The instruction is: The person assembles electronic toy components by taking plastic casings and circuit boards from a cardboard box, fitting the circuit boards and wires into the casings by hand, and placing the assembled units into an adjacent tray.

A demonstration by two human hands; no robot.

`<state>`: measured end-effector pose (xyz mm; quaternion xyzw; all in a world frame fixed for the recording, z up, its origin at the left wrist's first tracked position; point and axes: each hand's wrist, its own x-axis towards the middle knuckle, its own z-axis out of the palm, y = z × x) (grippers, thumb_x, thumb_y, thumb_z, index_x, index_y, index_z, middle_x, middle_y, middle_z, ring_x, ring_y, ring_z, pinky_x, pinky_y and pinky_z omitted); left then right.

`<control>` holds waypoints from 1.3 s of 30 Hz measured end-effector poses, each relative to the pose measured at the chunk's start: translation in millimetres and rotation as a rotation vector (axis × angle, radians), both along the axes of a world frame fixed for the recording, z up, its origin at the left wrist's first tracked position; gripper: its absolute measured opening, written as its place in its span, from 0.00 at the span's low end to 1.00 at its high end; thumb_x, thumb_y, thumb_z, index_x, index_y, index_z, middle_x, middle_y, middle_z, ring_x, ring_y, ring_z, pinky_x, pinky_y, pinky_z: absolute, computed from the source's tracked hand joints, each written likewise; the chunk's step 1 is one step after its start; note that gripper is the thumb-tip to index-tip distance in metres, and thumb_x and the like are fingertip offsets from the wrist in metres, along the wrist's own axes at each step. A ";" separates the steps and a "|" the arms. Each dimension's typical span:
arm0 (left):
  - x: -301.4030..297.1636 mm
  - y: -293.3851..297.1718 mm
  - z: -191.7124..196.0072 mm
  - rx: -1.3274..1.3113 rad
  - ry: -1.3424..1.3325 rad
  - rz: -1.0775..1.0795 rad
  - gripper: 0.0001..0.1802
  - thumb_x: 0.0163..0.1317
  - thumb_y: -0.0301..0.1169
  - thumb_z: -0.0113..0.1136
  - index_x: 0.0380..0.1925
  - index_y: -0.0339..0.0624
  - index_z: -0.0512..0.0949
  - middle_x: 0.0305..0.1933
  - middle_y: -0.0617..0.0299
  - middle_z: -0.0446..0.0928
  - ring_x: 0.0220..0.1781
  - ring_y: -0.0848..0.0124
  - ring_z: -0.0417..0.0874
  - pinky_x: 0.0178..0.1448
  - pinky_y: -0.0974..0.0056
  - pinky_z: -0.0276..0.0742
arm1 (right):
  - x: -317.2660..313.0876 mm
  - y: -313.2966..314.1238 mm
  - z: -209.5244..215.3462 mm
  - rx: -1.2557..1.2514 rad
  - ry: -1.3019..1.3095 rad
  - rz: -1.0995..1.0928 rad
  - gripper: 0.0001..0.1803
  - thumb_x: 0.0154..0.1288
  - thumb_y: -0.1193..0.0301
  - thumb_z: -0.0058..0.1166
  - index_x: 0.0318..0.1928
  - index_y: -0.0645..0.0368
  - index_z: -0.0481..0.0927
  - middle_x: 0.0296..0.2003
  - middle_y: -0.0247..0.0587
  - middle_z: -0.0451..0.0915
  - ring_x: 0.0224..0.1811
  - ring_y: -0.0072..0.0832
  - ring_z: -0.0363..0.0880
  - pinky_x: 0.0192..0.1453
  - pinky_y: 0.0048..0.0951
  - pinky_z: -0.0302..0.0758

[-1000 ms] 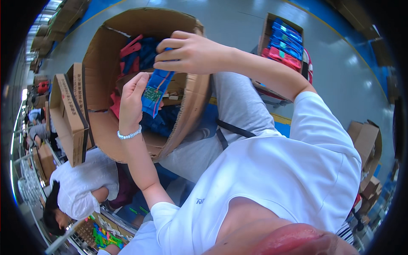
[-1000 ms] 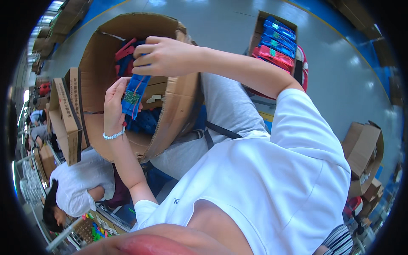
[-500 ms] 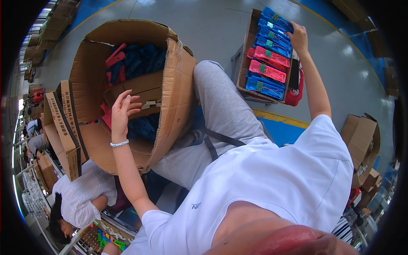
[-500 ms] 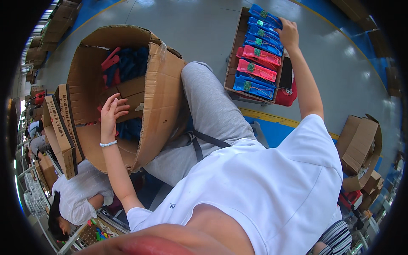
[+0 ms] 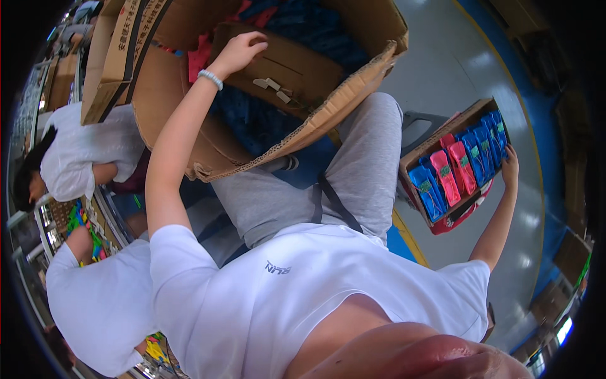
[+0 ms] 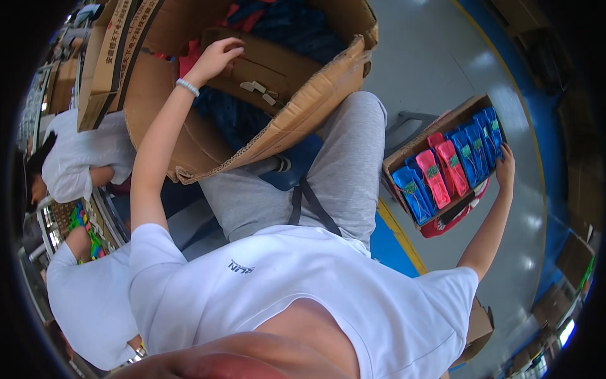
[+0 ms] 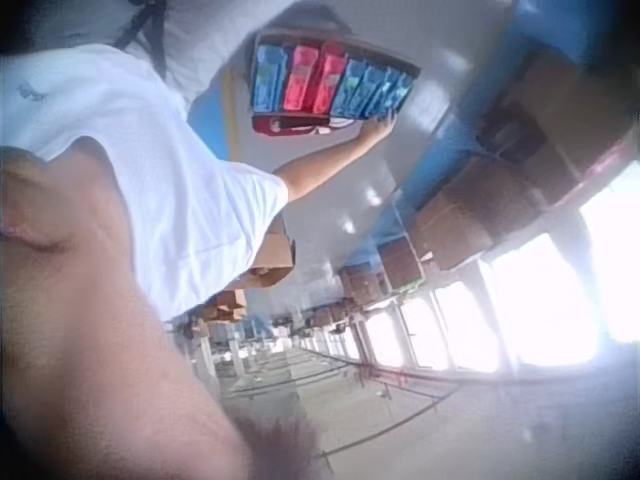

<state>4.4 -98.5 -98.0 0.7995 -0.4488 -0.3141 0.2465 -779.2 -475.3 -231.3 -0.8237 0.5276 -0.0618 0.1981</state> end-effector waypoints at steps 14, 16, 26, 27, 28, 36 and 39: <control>29.9 -225.6 -234.0 0.300 -0.687 -0.684 0.14 0.57 0.36 0.61 0.39 0.42 0.85 0.42 0.49 0.85 0.47 0.52 0.86 0.54 0.52 0.80 | 85.9 99.9 78.0 -0.194 -0.038 -0.049 0.19 0.67 0.76 0.54 0.58 0.56 0.80 0.60 0.43 0.77 0.62 0.39 0.74 0.57 0.36 0.77; 11.8 -232.2 -265.4 0.317 -0.615 -0.662 0.17 0.56 0.38 0.63 0.41 0.40 0.85 0.45 0.46 0.84 0.48 0.52 0.86 0.53 0.52 0.81 | 82.2 117.2 85.7 -0.181 -0.025 -0.056 0.18 0.68 0.76 0.55 0.57 0.56 0.80 0.59 0.42 0.78 0.62 0.38 0.75 0.55 0.35 0.78; -27.7 -228.0 -270.9 0.288 -0.717 -0.351 0.27 0.56 0.40 0.66 0.55 0.40 0.77 0.54 0.46 0.81 0.57 0.48 0.82 0.59 0.43 0.77 | 99.1 130.4 97.8 0.017 -0.257 -0.212 0.15 0.69 0.78 0.54 0.54 0.61 0.82 0.54 0.43 0.81 0.54 0.29 0.81 0.55 0.30 0.80; -37.2 -230.6 -267.2 0.302 -0.614 -0.365 0.29 0.54 0.40 0.68 0.56 0.41 0.75 0.53 0.47 0.81 0.56 0.48 0.82 0.59 0.42 0.77 | 101.7 132.5 102.3 0.023 -0.282 -0.193 0.15 0.69 0.78 0.54 0.54 0.61 0.82 0.54 0.43 0.81 0.54 0.28 0.81 0.55 0.30 0.79; -43.7 -234.9 -260.3 0.313 -0.519 -0.374 0.31 0.53 0.40 0.70 0.57 0.41 0.74 0.53 0.47 0.81 0.56 0.47 0.82 0.59 0.42 0.77 | 108.4 133.4 109.3 0.016 -0.275 -0.202 0.15 0.69 0.78 0.54 0.54 0.61 0.82 0.54 0.43 0.81 0.54 0.28 0.81 0.55 0.30 0.79; 35.3 -201.2 -146.0 -0.272 -0.307 -0.405 0.16 0.61 0.32 0.64 0.45 0.32 0.78 0.40 0.51 0.82 0.42 0.60 0.84 0.44 0.58 0.79 | 241.4 119.7 181.9 -0.179 -0.479 0.075 0.14 0.69 0.80 0.54 0.53 0.61 0.83 0.51 0.42 0.83 0.51 0.26 0.82 0.56 0.28 0.78; 5.5 -176.2 -65.4 -0.379 -0.035 -0.331 0.19 0.57 0.35 0.66 0.43 0.31 0.78 0.36 0.51 0.81 0.40 0.62 0.83 0.43 0.57 0.77 | 294.2 134.5 225.6 -0.302 -0.538 0.292 0.13 0.68 0.81 0.55 0.51 0.61 0.84 0.48 0.42 0.85 0.51 0.26 0.82 0.57 0.28 0.77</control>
